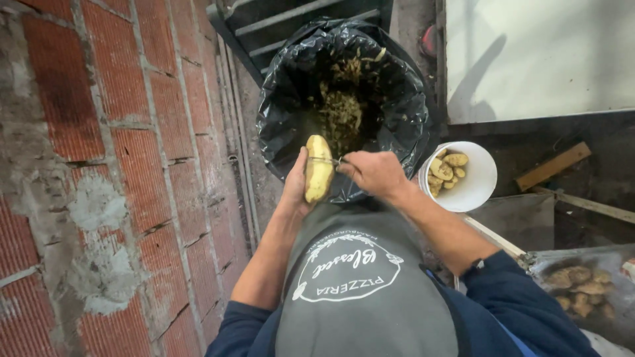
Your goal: Peeling potatoes using a hand peeler over a trash bin.
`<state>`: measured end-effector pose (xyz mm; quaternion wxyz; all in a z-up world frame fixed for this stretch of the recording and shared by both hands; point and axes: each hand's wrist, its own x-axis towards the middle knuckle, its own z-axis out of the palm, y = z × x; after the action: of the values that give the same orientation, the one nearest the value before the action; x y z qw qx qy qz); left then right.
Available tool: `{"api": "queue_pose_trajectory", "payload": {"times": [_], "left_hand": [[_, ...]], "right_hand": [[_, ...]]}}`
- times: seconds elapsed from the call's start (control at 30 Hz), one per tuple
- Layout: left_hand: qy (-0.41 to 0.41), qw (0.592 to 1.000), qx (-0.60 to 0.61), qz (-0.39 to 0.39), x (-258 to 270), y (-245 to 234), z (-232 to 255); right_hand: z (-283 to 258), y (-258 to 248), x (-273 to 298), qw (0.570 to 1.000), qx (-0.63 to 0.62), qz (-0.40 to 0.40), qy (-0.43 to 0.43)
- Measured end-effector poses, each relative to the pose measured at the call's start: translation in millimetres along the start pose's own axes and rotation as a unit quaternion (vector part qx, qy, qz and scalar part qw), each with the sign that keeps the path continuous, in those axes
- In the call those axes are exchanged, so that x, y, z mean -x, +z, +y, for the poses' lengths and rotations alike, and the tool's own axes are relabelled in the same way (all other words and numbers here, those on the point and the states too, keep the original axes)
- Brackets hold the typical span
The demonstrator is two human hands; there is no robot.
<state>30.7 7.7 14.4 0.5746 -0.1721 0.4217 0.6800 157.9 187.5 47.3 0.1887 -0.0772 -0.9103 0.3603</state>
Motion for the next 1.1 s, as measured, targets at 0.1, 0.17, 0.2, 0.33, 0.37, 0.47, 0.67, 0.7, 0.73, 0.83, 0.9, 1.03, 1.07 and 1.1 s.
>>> {"api": "queue_pose_trajectory", "payload": {"times": [0.1,0.17,0.2,0.33,0.37,0.47,0.67,0.7,0.73,0.83,0.9,1.03,1.07,1.1], "left_hand": [[-0.003,1.000,0.000,0.029,-2.2,-5.1,2.9],[-0.008,1.000,0.002,0.003,-8.1,-8.4,3.4],[-0.010,1.000,0.011,-0.013,-5.5,-13.9,1.8],[-0.023,0.999,-0.009,-0.047,16.8,17.6,10.4],[-0.025,0.999,-0.027,-0.037,16.7,22.7,16.5],[-0.006,0.998,-0.063,-0.002,15.9,12.0,17.1],[0.004,0.988,-0.151,-0.020,17.2,16.9,20.0],[0.029,0.984,-0.175,-0.007,14.3,20.6,22.0],[0.029,0.985,-0.168,0.000,16.3,15.7,19.7],[0.038,0.974,-0.222,-0.033,13.2,7.1,15.9],[0.034,0.976,-0.213,0.008,12.6,7.0,12.5],[-0.006,0.985,-0.168,0.027,25.5,8.8,5.5],[0.003,0.984,-0.176,0.013,19.4,10.2,9.6],[0.011,0.983,-0.184,-0.001,13.9,12.8,14.2]], "right_hand": [[6.3,5.7,-2.8,1.000,0.007,-0.026,0.007],[22.7,13.5,-7.7,0.998,0.042,-0.029,0.042],[27.8,20.7,-9.0,0.994,0.069,-0.041,0.073],[59.2,21.3,1.4,0.974,0.117,-0.093,0.171],[54.0,17.0,3.2,0.981,0.059,-0.049,0.179],[16.4,6.5,1.7,0.988,-0.043,-0.003,0.150],[27.1,4.8,7.3,0.982,0.000,-0.027,0.188],[31.6,3.7,11.0,0.986,-0.066,0.027,0.151],[18.6,0.0,8.8,0.986,-0.070,0.018,0.150],[4.9,-3.7,6.9,0.988,-0.046,-0.017,0.146],[27.4,3.1,2.9,0.982,0.022,-0.027,0.183],[-1.8,1.7,15.6,0.994,-0.057,-0.008,0.092],[9.9,5.0,8.1,0.989,0.002,-0.033,0.146],[21.2,6.8,-0.2,0.976,0.060,-0.057,0.201]]}}
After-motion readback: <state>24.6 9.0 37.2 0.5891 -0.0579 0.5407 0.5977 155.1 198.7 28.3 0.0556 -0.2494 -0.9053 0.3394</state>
